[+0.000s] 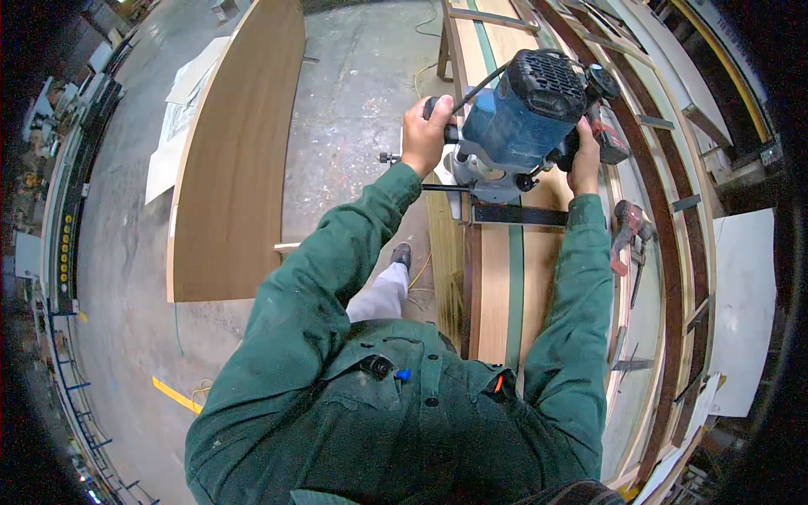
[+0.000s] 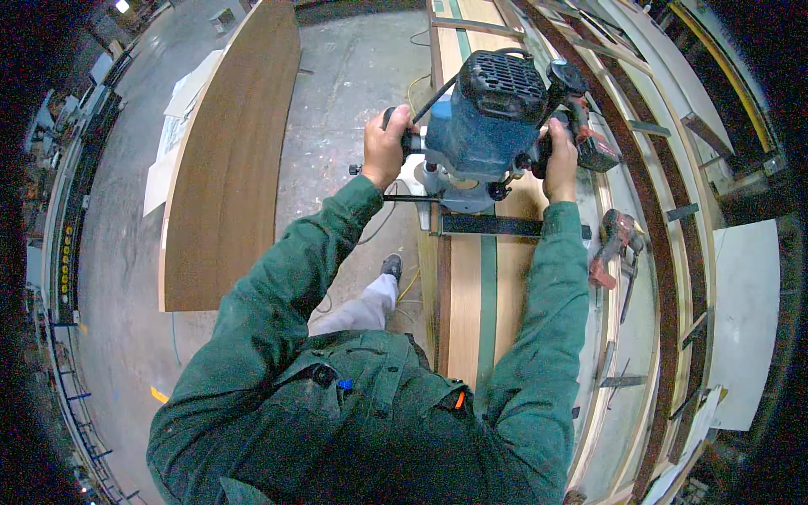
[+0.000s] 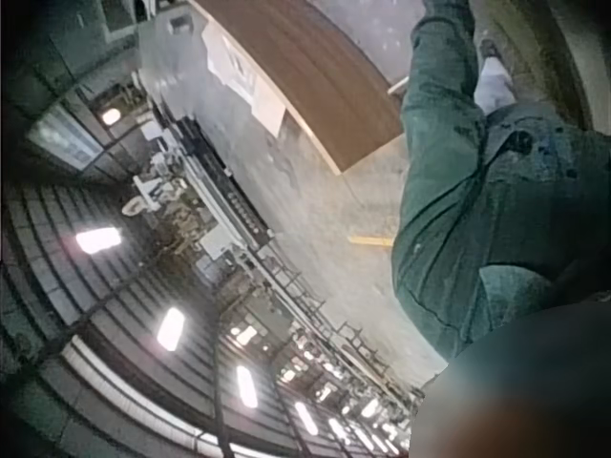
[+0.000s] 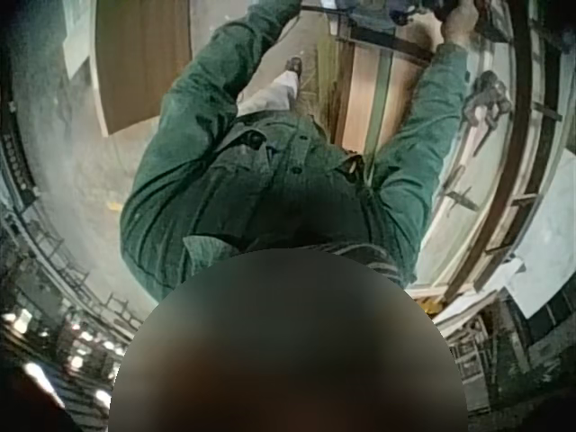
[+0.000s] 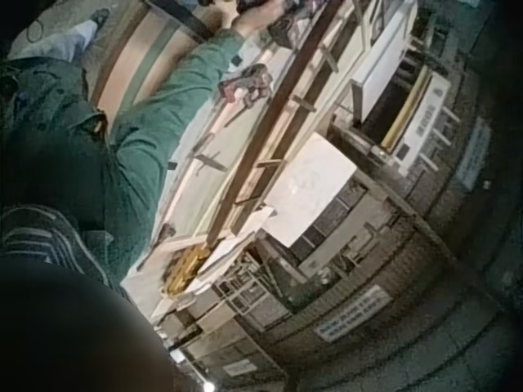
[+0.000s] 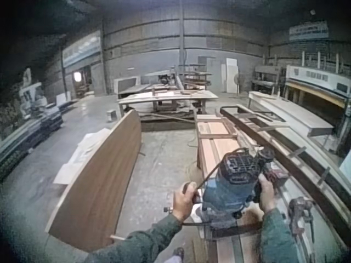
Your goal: Using a power drill to secure metal brackets and a plunge router to trim the edges of a wooden panel.
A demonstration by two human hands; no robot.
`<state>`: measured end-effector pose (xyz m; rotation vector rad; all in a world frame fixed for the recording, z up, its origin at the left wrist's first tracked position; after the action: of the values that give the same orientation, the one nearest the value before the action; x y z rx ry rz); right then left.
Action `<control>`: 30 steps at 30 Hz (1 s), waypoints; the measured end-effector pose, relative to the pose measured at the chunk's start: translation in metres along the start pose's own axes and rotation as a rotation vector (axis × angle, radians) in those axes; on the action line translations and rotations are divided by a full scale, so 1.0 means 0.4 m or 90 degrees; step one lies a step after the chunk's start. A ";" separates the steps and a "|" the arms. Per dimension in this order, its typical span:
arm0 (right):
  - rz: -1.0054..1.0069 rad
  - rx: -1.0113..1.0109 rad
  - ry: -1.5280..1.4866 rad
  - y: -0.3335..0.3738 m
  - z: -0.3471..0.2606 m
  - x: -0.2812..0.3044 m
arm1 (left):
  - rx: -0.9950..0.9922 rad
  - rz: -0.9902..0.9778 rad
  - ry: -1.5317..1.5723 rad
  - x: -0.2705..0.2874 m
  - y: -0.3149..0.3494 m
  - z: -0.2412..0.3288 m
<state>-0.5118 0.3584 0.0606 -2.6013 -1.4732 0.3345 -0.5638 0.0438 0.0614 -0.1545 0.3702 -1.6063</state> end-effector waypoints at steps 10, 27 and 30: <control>-0.008 -0.042 -0.006 0.040 -0.014 -0.012 | 0.021 -0.011 0.050 0.003 0.019 -0.009; 0.069 -0.004 0.048 0.099 -0.044 -0.025 | 0.018 -0.077 0.053 0.021 -0.022 -0.019; 0.092 0.015 0.085 0.116 -0.053 -0.027 | 0.029 -0.091 0.047 0.027 -0.034 -0.022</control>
<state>-0.4734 0.3251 0.0721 -2.6598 -1.2365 0.1884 -0.5802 0.0348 0.0562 -0.0897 0.3865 -1.7643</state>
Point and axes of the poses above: each hand's wrist, its own y-axis away from the middle knuckle, its own x-axis out of the back of the hand, z = x × y, the point moved 7 cm from there along -y, towards the middle knuckle, and after that the axes turned 1 degree about z, right-handed, at the moved point
